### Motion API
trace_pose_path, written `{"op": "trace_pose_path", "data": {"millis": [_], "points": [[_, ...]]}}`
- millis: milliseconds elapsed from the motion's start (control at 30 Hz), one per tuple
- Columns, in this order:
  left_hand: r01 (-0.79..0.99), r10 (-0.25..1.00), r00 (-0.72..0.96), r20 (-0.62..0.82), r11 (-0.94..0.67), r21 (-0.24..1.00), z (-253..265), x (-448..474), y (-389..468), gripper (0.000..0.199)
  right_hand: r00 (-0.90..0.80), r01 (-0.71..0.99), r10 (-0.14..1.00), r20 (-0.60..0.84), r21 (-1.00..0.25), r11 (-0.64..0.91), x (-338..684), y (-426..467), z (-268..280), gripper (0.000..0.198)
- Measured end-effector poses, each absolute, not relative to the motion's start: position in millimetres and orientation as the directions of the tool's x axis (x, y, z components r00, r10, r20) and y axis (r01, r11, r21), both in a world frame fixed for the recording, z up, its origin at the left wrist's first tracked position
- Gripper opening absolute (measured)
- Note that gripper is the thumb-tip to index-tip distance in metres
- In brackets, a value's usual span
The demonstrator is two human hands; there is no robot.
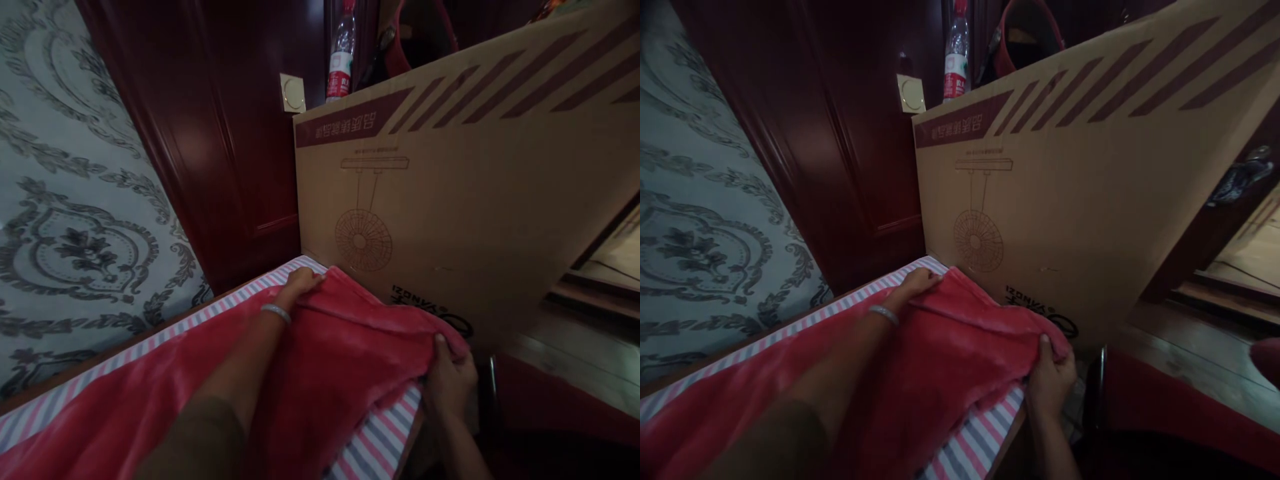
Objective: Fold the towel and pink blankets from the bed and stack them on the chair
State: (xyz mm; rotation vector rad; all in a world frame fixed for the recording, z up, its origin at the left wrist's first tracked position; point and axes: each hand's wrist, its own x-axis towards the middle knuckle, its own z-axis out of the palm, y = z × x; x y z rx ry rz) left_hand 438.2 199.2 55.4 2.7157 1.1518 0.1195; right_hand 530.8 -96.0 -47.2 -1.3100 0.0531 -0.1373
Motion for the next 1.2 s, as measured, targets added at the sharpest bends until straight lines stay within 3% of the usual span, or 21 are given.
{"op": "trace_pose_path", "data": {"millis": [133, 333, 533, 733, 967, 1100, 1200], "points": [[0.716, 0.739, 0.672, 0.055, -0.666, 0.211, 57.1, 456.6, 192.5, 0.03, 0.992, 0.092, -0.109, 0.069, -0.968, 0.232, 528.3, -96.6, -45.0, 0.045], [0.729, 0.764, 0.584, 0.274, -0.642, 0.236, 65.5, 456.4, 201.5, 0.049, 0.994, 0.091, -0.074, 0.079, -0.979, 0.184, 527.1, -95.6, -41.0, 0.047], [0.751, 0.785, 0.61, 0.108, -0.616, 0.239, 40.3, 458.6, 217.5, 0.034, 0.995, 0.1, -0.009, 0.101, -0.963, 0.248, 529.2, -94.3, -40.3, 0.044], [0.713, 0.741, 0.666, 0.084, -0.666, 0.22, 61.1, 436.3, 208.1, 0.055, 0.983, 0.185, -0.034, 0.182, -0.964, 0.193, 532.8, -94.1, -42.2, 0.038], [0.402, 0.452, 0.884, 0.116, -0.865, 0.301, 81.2, 301.8, 116.6, 0.035, 0.979, 0.196, 0.038, 0.201, -0.975, 0.108, 540.6, -98.1, -45.8, 0.047], [0.441, 0.528, 0.798, 0.289, -0.84, 0.317, 84.0, 178.1, 25.8, 0.031, 0.987, 0.141, 0.054, 0.15, -0.979, 0.147, 544.3, -92.6, -36.6, 0.032], [0.565, 0.613, 0.665, 0.427, -0.787, 0.249, 68.5, 97.7, -44.7, 0.028, 0.995, 0.074, 0.039, 0.088, -0.957, 0.282, 556.4, -81.8, -27.0, 0.038]]}}
